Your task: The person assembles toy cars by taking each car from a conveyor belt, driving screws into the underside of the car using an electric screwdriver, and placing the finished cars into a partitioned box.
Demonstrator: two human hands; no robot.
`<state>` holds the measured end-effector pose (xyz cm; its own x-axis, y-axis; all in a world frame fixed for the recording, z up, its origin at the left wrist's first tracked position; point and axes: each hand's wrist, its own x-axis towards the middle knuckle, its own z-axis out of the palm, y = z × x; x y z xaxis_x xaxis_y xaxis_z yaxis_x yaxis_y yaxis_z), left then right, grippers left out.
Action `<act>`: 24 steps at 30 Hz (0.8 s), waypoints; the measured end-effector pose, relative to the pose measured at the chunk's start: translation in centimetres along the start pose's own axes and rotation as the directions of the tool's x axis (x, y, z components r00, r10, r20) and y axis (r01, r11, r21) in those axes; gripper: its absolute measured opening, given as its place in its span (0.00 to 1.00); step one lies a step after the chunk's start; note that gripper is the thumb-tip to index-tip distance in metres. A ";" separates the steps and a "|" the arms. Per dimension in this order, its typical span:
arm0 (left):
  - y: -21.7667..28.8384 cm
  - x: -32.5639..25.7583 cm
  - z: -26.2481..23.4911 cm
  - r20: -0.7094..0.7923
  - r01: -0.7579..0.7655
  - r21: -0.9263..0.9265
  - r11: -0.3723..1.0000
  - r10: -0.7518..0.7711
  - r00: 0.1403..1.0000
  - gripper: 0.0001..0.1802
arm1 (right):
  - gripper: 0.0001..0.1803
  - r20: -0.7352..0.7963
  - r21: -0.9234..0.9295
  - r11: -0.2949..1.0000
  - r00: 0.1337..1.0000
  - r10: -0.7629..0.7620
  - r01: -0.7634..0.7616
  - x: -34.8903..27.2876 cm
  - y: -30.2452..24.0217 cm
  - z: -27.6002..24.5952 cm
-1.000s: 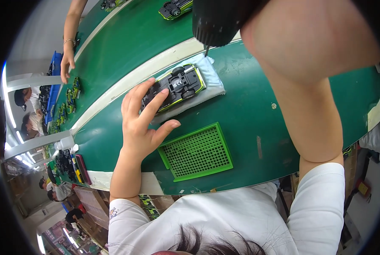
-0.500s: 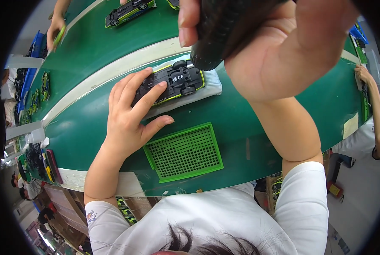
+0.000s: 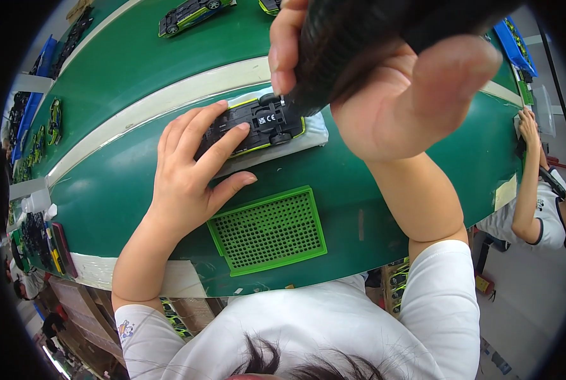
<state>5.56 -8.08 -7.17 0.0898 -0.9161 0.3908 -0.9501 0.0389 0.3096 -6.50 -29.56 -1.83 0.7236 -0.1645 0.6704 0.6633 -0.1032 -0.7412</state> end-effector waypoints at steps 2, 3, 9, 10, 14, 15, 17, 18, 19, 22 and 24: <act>-0.1 0.0 0.0 -0.005 -0.007 -0.020 1.000 0.007 1.000 0.31 | 0.59 0.103 0.024 1.000 0.995 -0.017 0.015 -0.2 0.2 -0.3; -0.3 -0.1 0.1 -0.012 -0.003 -0.028 1.000 0.003 1.000 0.31 | 0.59 0.110 0.020 1.000 0.994 -0.009 0.007 -0.2 0.5 -0.4; -0.2 -0.2 0.1 -0.024 0.014 -0.057 0.998 -0.016 1.000 0.30 | 0.57 0.088 0.062 0.998 0.996 0.006 -0.012 -0.6 0.9 -0.3; -0.2 -0.2 0.2 -0.024 0.014 -0.057 0.998 -0.016 1.000 0.29 | 0.57 0.064 0.059 0.998 0.998 0.015 -0.019 -0.8 0.9 -0.3; -0.2 -0.3 0.1 -0.034 0.009 -0.054 0.998 -0.011 0.999 0.28 | 0.56 0.086 0.039 0.999 0.996 0.027 -0.031 -0.5 0.6 0.7; -0.2 -0.4 0.1 -0.040 0.012 -0.060 0.998 -0.014 0.999 0.28 | 0.56 0.092 0.035 0.999 0.995 0.034 -0.037 -0.4 0.6 0.9; 0.0 -0.5 0.1 -0.034 0.020 -0.056 0.998 -0.021 0.999 0.28 | 0.57 0.084 0.047 0.998 0.996 0.038 -0.042 -0.5 0.6 1.2; 0.0 -0.5 0.1 -0.041 0.019 -0.059 0.998 -0.021 0.999 0.28 | 0.56 0.027 0.056 0.998 0.999 0.027 -0.029 -0.7 0.8 0.7; 0.0 -0.6 0.2 -0.049 0.014 -0.057 0.998 -0.017 0.999 0.27 | 0.56 0.033 0.051 0.998 0.999 0.030 -0.032 -1.0 0.9 0.6; -0.3 -0.9 0.6 -0.074 0.014 -0.047 0.999 -0.017 0.997 0.27 | 0.56 -0.002 0.046 0.999 1.000 -0.012 0.012 -1.4 1.4 0.7; -0.6 -1.2 0.9 -0.092 0.016 -0.029 0.999 -0.019 0.996 0.25 | 0.55 -0.024 0.071 0.997 1.000 0.009 -0.007 -1.1 1.7 0.6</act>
<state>5.73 -7.41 -8.58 0.1345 -0.8761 0.4629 -0.9394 0.0359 0.3408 -6.05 -28.97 -3.84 0.7244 -0.1891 0.6629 0.6702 -0.0318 -0.7415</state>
